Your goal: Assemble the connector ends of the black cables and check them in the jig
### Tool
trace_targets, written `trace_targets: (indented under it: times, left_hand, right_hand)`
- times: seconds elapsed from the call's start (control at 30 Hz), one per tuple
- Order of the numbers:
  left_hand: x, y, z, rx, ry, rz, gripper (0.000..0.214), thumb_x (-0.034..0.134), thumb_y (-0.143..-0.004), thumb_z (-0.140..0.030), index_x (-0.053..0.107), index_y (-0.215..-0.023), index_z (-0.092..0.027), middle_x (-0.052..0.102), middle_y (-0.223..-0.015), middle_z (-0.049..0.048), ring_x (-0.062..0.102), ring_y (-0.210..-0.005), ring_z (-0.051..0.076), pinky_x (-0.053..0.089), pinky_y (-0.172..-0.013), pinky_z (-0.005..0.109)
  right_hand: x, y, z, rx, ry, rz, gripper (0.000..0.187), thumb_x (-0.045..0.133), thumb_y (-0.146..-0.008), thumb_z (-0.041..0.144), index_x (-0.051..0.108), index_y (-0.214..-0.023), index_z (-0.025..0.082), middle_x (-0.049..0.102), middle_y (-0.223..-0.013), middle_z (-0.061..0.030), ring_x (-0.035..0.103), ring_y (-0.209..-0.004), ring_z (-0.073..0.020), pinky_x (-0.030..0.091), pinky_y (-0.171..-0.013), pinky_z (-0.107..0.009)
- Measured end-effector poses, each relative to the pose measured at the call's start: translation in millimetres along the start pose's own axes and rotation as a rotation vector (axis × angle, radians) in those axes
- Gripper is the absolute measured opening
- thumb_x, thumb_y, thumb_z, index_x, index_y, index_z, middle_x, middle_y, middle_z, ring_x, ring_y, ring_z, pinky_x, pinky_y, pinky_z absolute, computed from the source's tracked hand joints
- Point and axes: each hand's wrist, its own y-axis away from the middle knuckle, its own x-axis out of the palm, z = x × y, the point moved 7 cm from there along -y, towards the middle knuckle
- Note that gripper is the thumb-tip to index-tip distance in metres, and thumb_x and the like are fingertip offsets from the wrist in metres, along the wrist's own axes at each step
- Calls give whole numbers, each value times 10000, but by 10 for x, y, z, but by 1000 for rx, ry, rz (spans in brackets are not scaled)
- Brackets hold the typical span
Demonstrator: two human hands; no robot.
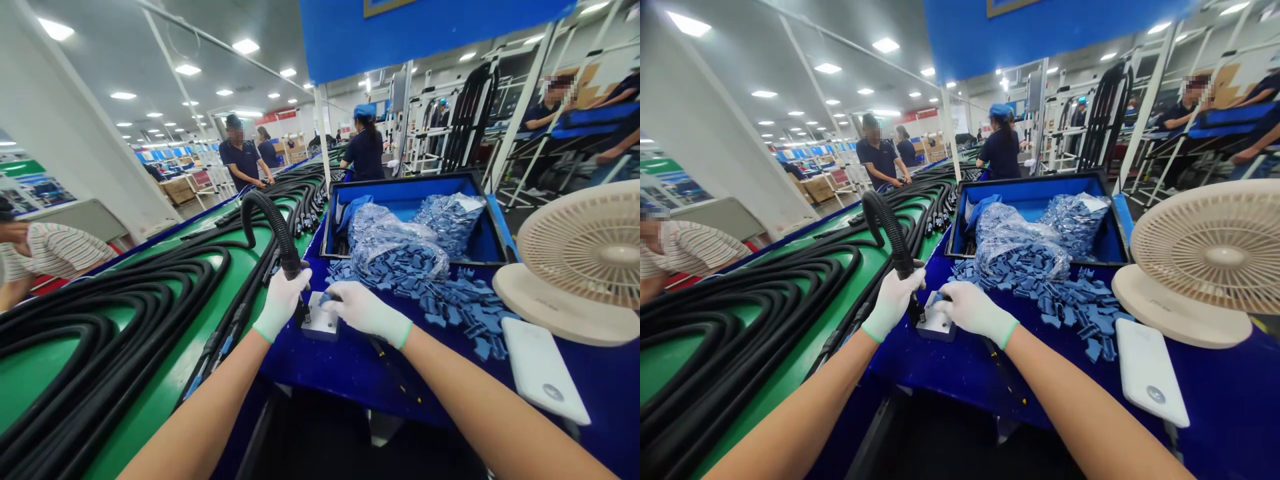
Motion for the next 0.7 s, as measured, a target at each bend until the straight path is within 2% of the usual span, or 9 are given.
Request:
trace_targets:
  times: [0.13, 0.3, 0.43, 0.5, 0.53, 0.6, 0.7]
  left_hand:
    - [-43, 10, -36, 11, -9, 21, 330, 755, -765, -376, 664, -982, -143, 674, -768, 22, 608, -701, 187, 493, -722, 333]
    - [-40, 57, -92, 16, 13, 29, 306, 733, -796, -363, 667, -996, -141, 668, -778, 27, 611, -751, 191, 497, -777, 336]
    - [14, 102, -178, 19, 38, 71, 348, 761, -788, -388, 675, -1014, -139, 670, -749, 31, 626, -730, 198, 519, -741, 336]
    - [-100, 114, -198, 18, 50, 62, 382, 761, -796, -427, 662, -1035, -145, 680, -769, 39, 642, -715, 196, 538, -727, 339]
    - [-238, 123, -197, 15, 54, 33, 399, 743, -813, -459, 647, -1048, -151, 685, -795, 43, 649, -710, 191, 547, -718, 336]
    - [-705, 171, -176, -1, 47, -67, 435, 683, -852, -515, 613, -1099, -164, 690, -874, 51, 654, -699, 168, 556, -690, 315]
    - [-1731, 414, -88, -69, -42, -233, 555, 712, -800, -470, 573, -1261, -194, 707, -1020, 56, 659, -687, 154, 555, -637, 285]
  right_hand:
    - [230, -332, 110, -22, 39, 48, 179, 680, -838, 275, 615, -706, 172, 587, -703, 16, 479, -674, -131, 329, -654, -269]
    - [428, -495, -69, 45, -6, 151, 340, 728, -800, 429, 607, -630, 160, 460, -567, 66, 378, -553, -94, 286, -543, -254]
    - [410, -429, -138, 78, -9, 151, 390, 723, -801, 521, 714, -724, 139, 566, -593, 40, 447, -549, -100, 327, -534, -243]
    - [381, -369, -121, 64, -1, 144, 386, 731, -797, 531, 759, -793, 146, 656, -661, 12, 534, -596, -120, 374, -569, -242]
    - [366, -340, -107, 50, 0, 144, 376, 731, -801, 529, 774, -824, 157, 695, -709, -1, 577, -634, -132, 400, -598, -243]
    - [342, -290, -90, 18, -10, 153, 329, 713, -827, 499, 794, -885, 185, 752, -820, -16, 644, -729, -153, 446, -672, -248]
    - [318, -257, -118, -12, -28, 171, 239, 678, -860, 396, 802, -962, 219, 780, -947, -22, 688, -822, -169, 475, -747, -256]
